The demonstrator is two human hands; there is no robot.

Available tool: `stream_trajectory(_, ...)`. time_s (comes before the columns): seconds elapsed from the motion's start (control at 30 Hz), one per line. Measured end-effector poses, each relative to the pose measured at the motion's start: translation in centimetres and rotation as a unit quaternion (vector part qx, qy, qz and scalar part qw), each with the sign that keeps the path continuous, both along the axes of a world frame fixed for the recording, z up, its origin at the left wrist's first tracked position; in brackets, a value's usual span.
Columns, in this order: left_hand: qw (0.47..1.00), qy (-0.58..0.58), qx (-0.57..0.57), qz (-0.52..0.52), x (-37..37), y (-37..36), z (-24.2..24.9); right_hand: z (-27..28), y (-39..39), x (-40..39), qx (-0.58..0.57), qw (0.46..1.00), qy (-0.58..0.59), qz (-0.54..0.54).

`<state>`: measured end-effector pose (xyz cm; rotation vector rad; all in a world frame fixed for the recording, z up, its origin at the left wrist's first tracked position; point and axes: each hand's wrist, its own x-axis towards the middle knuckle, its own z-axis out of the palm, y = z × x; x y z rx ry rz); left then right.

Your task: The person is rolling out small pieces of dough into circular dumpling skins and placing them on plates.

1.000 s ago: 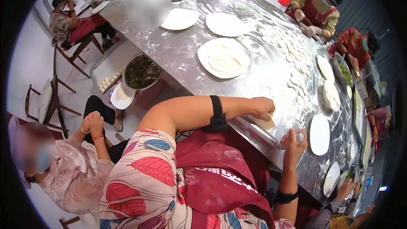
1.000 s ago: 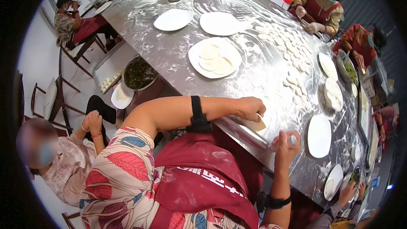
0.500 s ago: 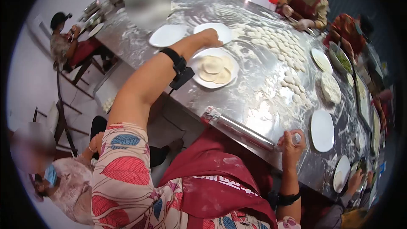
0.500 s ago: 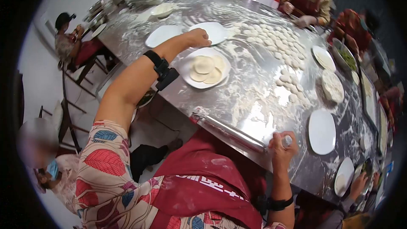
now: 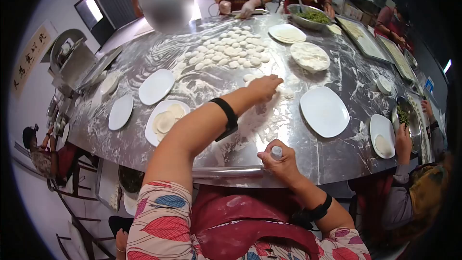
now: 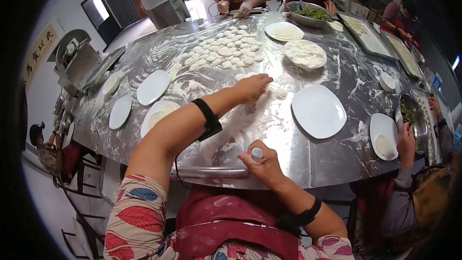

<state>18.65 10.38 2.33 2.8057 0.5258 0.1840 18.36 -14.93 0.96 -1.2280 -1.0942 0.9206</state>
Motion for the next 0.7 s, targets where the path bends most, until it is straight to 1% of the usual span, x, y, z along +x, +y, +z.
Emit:
stream_trajectory(0.03, 0.998, -0.035, 0.018, -0.044, 1.2, -0.1, -1.0, -0.1, 0.0, 0.1, 0.002, 1.000, 0.001, 0.008)
stream_trajectory(0.1, 0.996, -0.027, 0.018, -0.081, 3.0, -0.7, -2.0, 0.0, 0.0, 0.1, 0.004, 1.000, 0.000, 0.009)
stream_trajectory(0.17, 0.998, -0.008, 0.018, -0.058, 3.9, -1.7, -2.1, 0.5, -0.1, 0.1, -0.008, 1.000, 0.018, 0.018)
stream_trajectory(0.2, 0.999, 0.001, 0.021, -0.043, 4.0, -2.2, -1.8, 0.6, -0.1, 0.1, 0.004, 1.000, -0.007, 0.008)
stream_trajectory(0.3, 0.996, -0.010, 0.090, 0.008, 5.0, -2.0, -2.7, 0.2, 0.0, 0.1, 0.005, 1.000, -0.028, -0.005)
stream_trajectory(0.33, 0.997, -0.039, 0.066, -0.008, 5.3, -2.2, -3.3, -0.5, 0.1, 0.1, 0.000, 1.000, -0.013, -0.002)
stream_trajectory(0.37, 0.996, -0.071, 0.053, -0.017, 4.8, -1.6, -2.8, -0.1, 0.5, 0.0, 0.006, 1.000, -0.012, 0.002)
stream_trajectory(0.4, 0.992, -0.102, 0.037, -0.058, 4.3, -1.7, -2.2, 0.0, 0.3, -0.1, -0.001, 1.000, -0.008, 0.000)
stream_trajectory(0.43, 0.991, -0.115, -0.015, -0.061, 3.5, -2.5, -0.7, 0.0, 0.1, 0.0, -0.009, 1.000, -0.002, -0.002)
stream_trajectory(0.47, 0.988, -0.144, -0.014, -0.056, 2.7, -3.1, 0.9, -0.1, -0.1, -0.1, -0.030, 0.999, 0.035, 0.008)
stream_trajectory(0.5, 0.984, -0.170, -0.015, -0.051, 1.6, -3.8, 2.2, -0.3, -0.2, -0.1, -0.017, 1.000, 0.018, -0.001)
stream_trajectory(0.57, 0.974, -0.222, 0.017, -0.044, -2.0, -5.2, 4.6, -0.6, -0.3, -0.4, 0.007, 1.000, -0.009, -0.019)
stream_trajectory(0.6, 0.968, -0.245, 0.034, -0.041, -4.2, -5.5, 5.1, 0.0, -0.5, -0.7, 0.008, 1.000, 0.003, -0.019)
stream_trajectory(0.67, 0.977, -0.185, 0.099, -0.029, -8.8, -6.4, 4.6, -0.1, -0.8, -0.8, -0.011, 1.000, 0.015, -0.022)
stream_trajectory(0.7, 0.970, -0.194, 0.131, -0.057, -11.0, -6.9, 3.9, -0.1, -0.8, -0.8, -0.018, 0.999, 0.021, -0.022)
